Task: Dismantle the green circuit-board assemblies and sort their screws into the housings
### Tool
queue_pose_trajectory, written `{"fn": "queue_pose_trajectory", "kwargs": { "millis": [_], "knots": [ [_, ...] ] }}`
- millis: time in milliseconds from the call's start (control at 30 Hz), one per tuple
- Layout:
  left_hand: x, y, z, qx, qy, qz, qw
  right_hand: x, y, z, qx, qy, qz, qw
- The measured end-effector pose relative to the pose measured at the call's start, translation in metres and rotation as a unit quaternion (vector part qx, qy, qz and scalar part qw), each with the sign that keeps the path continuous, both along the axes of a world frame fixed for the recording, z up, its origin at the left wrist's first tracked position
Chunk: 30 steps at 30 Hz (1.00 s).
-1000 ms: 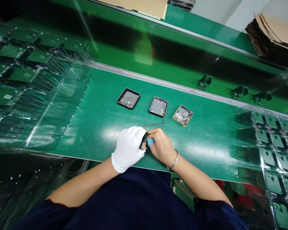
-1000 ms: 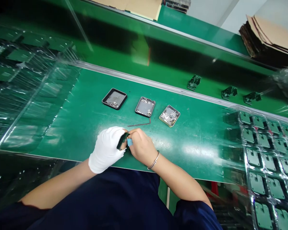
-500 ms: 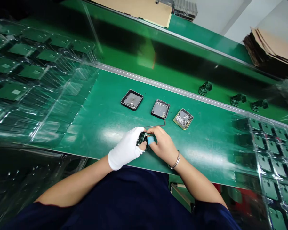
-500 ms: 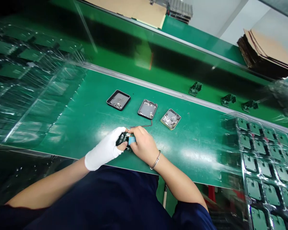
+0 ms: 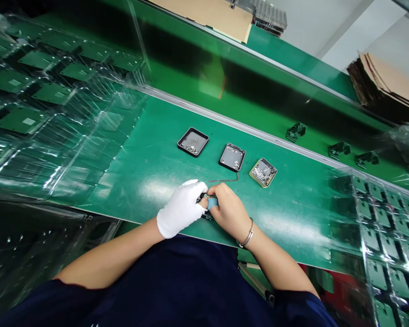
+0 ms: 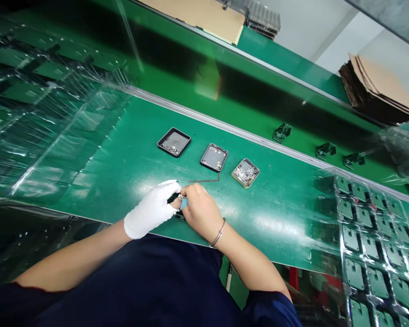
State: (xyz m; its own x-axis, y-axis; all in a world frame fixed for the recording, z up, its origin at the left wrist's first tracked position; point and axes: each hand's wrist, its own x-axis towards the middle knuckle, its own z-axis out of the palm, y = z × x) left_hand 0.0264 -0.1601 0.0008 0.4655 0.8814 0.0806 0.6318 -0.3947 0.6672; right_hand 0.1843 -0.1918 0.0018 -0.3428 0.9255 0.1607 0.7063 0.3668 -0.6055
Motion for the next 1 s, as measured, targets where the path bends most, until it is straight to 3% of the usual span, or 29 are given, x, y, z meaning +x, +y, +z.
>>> {"fn": "queue_pose_trajectory", "kwargs": {
  "millis": [167,233,300,400,500,667,733,833,900,1000],
  "knots": [
    [-0.006,0.001,-0.004,-0.041,-0.063,-0.013,0.997,0.027,0.028,0.017,-0.033,-0.020,0.014,0.999],
    [-0.010,0.001,-0.004,-0.068,-0.109,-0.012,0.992,0.048,0.054,0.025,-0.029,-0.110,-0.051,0.992],
    [-0.014,0.002,-0.005,-0.082,-0.136,0.001,0.987,0.064,0.080,0.028,-0.030,-0.235,-0.104,0.966],
    [-0.019,0.003,-0.006,-0.072,-0.151,0.013,0.986,0.071,0.110,0.024,-0.061,-0.376,-0.096,0.920],
    [-0.022,0.004,-0.010,-0.056,-0.151,0.016,0.987,0.063,0.124,0.018,-0.085,-0.420,-0.076,0.900],
    [-0.029,0.007,-0.013,-0.042,-0.141,0.027,0.989,0.064,0.125,0.015,-0.091,-0.409,-0.072,0.905],
    [-0.031,0.010,-0.012,-0.026,-0.139,0.032,0.989,0.072,0.120,0.015,-0.075,-0.337,-0.091,0.934],
    [-0.031,0.014,-0.007,0.019,-0.147,0.033,0.988,0.076,0.105,0.016,-0.062,-0.043,-0.129,0.989],
    [-0.028,0.016,-0.001,0.058,-0.157,0.022,0.986,0.068,0.089,0.018,-0.115,0.170,-0.106,0.973],
    [-0.019,0.016,0.006,0.113,-0.177,-0.018,0.978,0.045,0.060,0.020,-0.249,0.357,-0.033,0.900]
  ]
}}
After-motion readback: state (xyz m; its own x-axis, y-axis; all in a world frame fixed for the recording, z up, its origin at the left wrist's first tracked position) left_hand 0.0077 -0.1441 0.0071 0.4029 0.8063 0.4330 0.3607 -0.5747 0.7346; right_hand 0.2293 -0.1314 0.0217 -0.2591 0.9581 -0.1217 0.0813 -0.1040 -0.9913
